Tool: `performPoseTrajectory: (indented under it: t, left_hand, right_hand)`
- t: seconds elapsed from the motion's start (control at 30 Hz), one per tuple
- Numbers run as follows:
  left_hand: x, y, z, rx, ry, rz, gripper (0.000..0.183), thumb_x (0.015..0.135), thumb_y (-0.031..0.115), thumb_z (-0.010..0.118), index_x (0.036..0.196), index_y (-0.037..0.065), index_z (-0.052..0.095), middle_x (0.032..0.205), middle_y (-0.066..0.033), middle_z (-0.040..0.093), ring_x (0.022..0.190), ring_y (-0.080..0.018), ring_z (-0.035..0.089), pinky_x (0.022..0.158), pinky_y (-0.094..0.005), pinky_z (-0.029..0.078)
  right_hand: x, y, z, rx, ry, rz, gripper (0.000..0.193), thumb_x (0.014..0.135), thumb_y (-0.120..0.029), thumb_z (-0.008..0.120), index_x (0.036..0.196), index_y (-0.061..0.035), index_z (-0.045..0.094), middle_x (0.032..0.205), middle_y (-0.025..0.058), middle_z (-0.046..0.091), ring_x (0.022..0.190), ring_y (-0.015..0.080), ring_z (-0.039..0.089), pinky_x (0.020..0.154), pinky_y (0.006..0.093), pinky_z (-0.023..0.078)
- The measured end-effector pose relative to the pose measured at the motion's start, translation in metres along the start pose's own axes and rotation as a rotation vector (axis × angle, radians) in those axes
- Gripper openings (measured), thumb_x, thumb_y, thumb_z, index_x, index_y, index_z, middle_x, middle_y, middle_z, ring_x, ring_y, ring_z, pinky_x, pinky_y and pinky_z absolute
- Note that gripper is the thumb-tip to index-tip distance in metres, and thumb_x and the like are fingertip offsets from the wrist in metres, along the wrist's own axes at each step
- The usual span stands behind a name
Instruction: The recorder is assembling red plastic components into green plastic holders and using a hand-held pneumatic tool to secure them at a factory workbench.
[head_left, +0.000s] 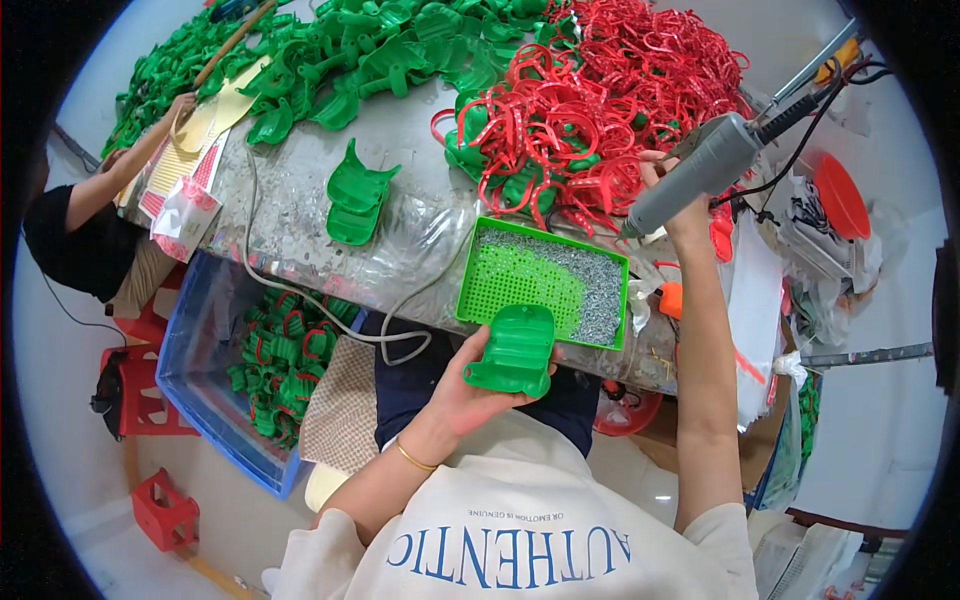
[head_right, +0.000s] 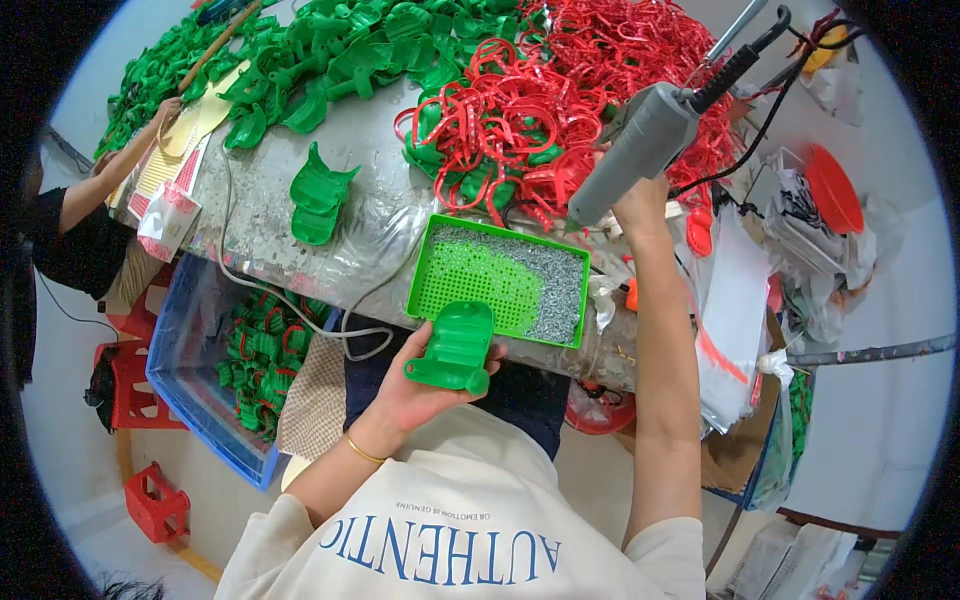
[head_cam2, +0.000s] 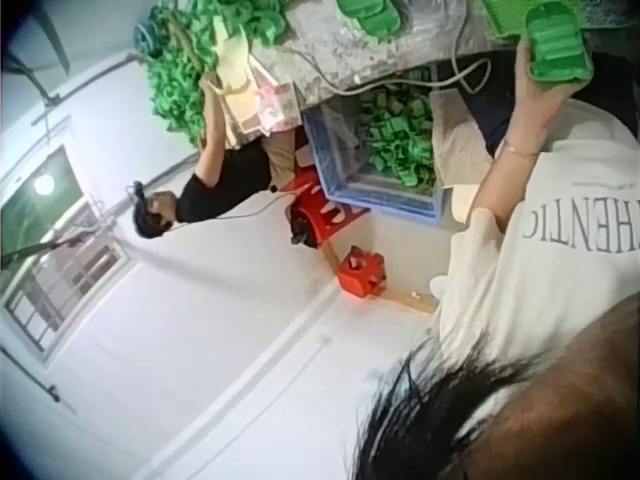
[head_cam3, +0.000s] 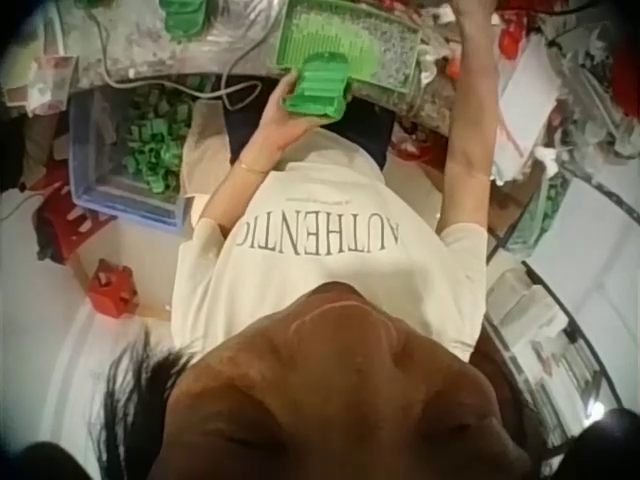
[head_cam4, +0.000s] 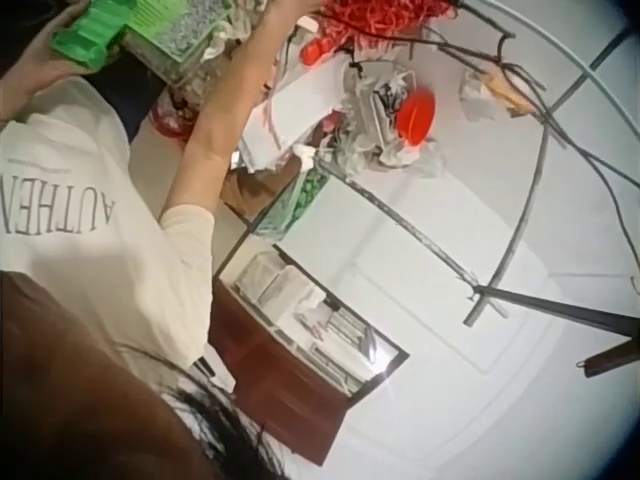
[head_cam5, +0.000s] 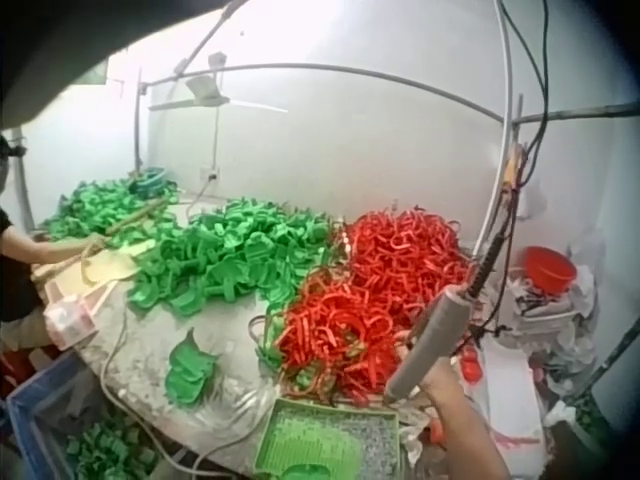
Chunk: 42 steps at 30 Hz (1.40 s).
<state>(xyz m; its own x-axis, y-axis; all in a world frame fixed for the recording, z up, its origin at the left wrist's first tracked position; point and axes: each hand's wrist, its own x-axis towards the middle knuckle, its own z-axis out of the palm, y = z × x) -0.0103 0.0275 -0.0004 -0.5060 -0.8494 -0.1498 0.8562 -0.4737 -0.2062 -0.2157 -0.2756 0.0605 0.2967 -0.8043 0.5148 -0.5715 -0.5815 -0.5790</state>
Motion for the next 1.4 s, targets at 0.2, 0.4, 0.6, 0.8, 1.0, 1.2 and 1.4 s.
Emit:
performPoseTrajectory:
  t: [0.2, 0.4, 0.6, 0.8, 1.0, 1.2, 1.4]
  left_hand:
    - [0.008, -0.001, 0.001, -0.194, -0.104, 0.006, 0.067, 0.092, 0.051, 0.045, 0.143, 0.008, 0.031, 0.143, -0.0248, 0.031, 0.124, -0.0367, 0.042, 0.099, -0.0494, 0.038]
    - [0.016, 0.003, 0.003, 0.038, -0.113, 0.069, 0.071, 0.091, 0.054, 0.046, 0.144, 0.011, 0.029, 0.145, -0.0246, 0.028, 0.127, -0.0359, 0.039, 0.1, -0.05, 0.037]
    - [0.017, 0.009, 0.005, 0.174, -0.054, 0.174, 0.066, 0.093, 0.054, 0.042, 0.143, 0.012, 0.03, 0.143, -0.0195, 0.035, 0.128, -0.0346, 0.039, 0.101, -0.0491, 0.037]
    - [0.025, 0.006, 0.006, 0.41, -0.001, 0.242, 0.064, 0.092, 0.052, 0.049, 0.143, 0.019, 0.031, 0.137, -0.0053, 0.044, 0.122, -0.0237, 0.045, 0.099, -0.0446, 0.04]
    - [0.033, 0.001, 0.016, 0.546, 0.09, 0.267, 0.072, 0.089, 0.043, 0.059, 0.146, 0.029, 0.019, 0.137, 0.0005, 0.04, 0.124, -0.0183, 0.044, 0.096, -0.0466, 0.041]
    - [0.032, 0.008, 0.013, 0.459, 0.141, 0.246, 0.065, 0.087, 0.038, 0.061, 0.142, 0.025, 0.029, 0.131, -0.0011, 0.047, 0.119, -0.017, 0.048, 0.093, -0.0442, 0.044]
    - [0.033, 0.006, 0.022, 0.511, 0.152, 0.324, 0.066, 0.088, 0.036, 0.061, 0.143, 0.023, 0.027, 0.131, -0.0015, 0.048, 0.118, -0.0169, 0.049, 0.092, -0.0415, 0.044]
  right_hand:
    - [-0.015, -0.027, -0.018, -0.489, -0.059, -0.092, 0.02, 0.086, -0.018, 0.062, 0.1, -0.0053, 0.067, 0.081, 0.0132, 0.065, 0.071, 0.0235, 0.063, 0.065, 0.0352, 0.049]
    - [-0.021, -0.056, -0.017, -0.255, 0.056, 0.023, 0.021, 0.087, -0.019, 0.059, 0.102, -0.0086, 0.067, 0.081, 0.0134, 0.063, 0.074, 0.0253, 0.063, 0.068, 0.0348, 0.048]
    - [-0.079, -0.089, -0.05, -0.556, 0.003, 0.05, 0.021, 0.088, -0.016, 0.058, 0.104, -0.0071, 0.067, 0.083, 0.0084, 0.062, 0.072, 0.0188, 0.061, 0.066, 0.0295, 0.046]
    - [-0.114, -0.152, -0.041, 0.21, -0.324, 0.384, 0.021, 0.086, -0.009, 0.062, 0.105, -0.0031, 0.067, 0.082, 0.0037, 0.057, 0.067, 0.0084, 0.053, 0.063, 0.02, 0.041]
    - [-0.123, -0.156, -0.001, 0.078, -0.415, 0.265, 0.02, 0.086, -0.007, 0.063, 0.105, -0.0013, 0.064, 0.084, 0.0022, 0.056, 0.069, 0.0081, 0.055, 0.064, 0.0222, 0.045]
    - [-0.125, -0.145, -0.002, 0.33, -0.404, 0.437, 0.021, 0.085, -0.009, 0.064, 0.104, -0.001, 0.063, 0.086, 0.0039, 0.059, 0.07, 0.0076, 0.056, 0.063, 0.0224, 0.046]
    - [-0.125, -0.149, -0.006, 0.195, -0.504, 0.456, 0.019, 0.086, -0.009, 0.062, 0.102, 0.0, 0.063, 0.079, 0.0011, 0.061, 0.071, 0.006, 0.057, 0.063, 0.0202, 0.046]
